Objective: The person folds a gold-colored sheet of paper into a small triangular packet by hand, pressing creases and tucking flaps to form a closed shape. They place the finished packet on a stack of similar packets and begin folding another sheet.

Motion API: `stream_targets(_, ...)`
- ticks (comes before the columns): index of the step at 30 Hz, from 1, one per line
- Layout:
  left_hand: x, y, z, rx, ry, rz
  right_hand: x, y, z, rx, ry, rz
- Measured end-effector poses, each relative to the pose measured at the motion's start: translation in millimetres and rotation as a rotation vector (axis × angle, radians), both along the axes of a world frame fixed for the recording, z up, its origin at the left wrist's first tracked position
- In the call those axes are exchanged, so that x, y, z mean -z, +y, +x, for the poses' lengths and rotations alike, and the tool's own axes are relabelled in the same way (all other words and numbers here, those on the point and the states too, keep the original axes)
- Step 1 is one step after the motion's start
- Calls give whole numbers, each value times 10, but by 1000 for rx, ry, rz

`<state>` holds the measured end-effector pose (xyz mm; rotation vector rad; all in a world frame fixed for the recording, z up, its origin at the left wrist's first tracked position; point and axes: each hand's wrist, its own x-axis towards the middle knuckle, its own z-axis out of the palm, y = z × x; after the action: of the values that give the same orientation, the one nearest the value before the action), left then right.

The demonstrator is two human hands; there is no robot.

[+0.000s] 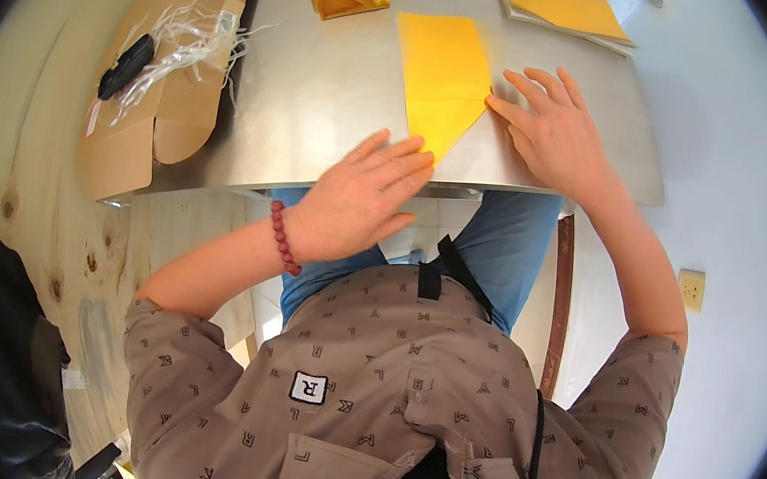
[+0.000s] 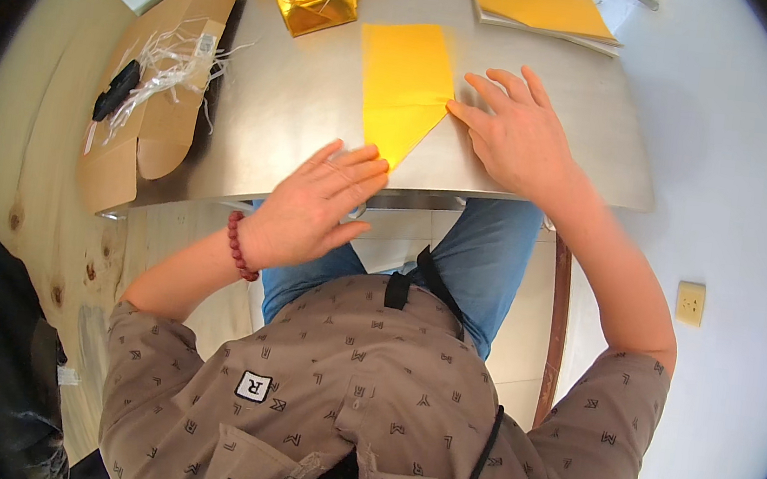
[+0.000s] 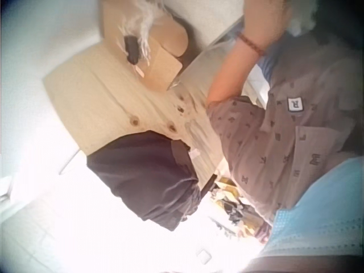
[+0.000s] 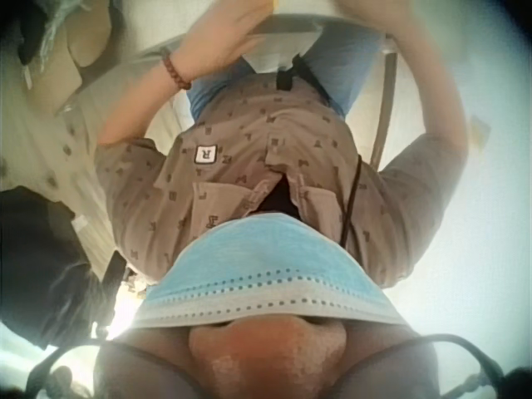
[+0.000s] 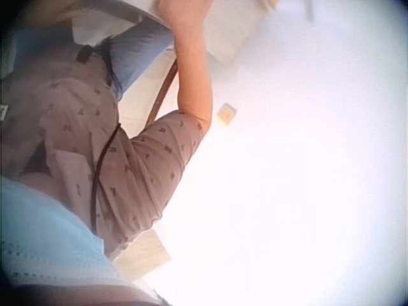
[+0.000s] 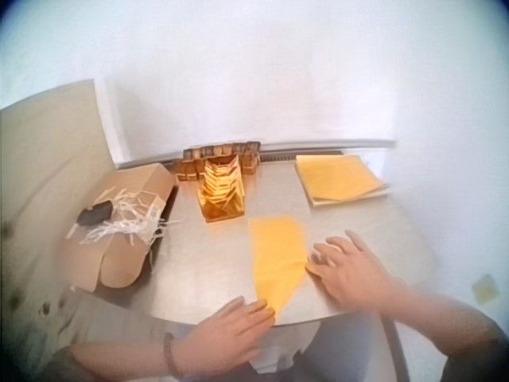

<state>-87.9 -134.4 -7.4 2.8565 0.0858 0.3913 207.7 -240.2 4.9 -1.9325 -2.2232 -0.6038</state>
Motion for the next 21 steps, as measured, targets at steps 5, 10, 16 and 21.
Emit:
stream_targets(5, 93, -254, 510, 89, -83, -7, 77, 118, 150, 38, 366, -82)
stream_targets(10, 159, -369, 680, 42, -118, 14, 356, 61, 24, 123, 460, 38)
stream_targets(16, 224, -374, 638, 26, -117, -18, 464, 144, 64, 304, 470, 69)
stream_targets(21, 221, -406, 635, 23, -102, -7, 486, 295, 131, 393, 399, 45)
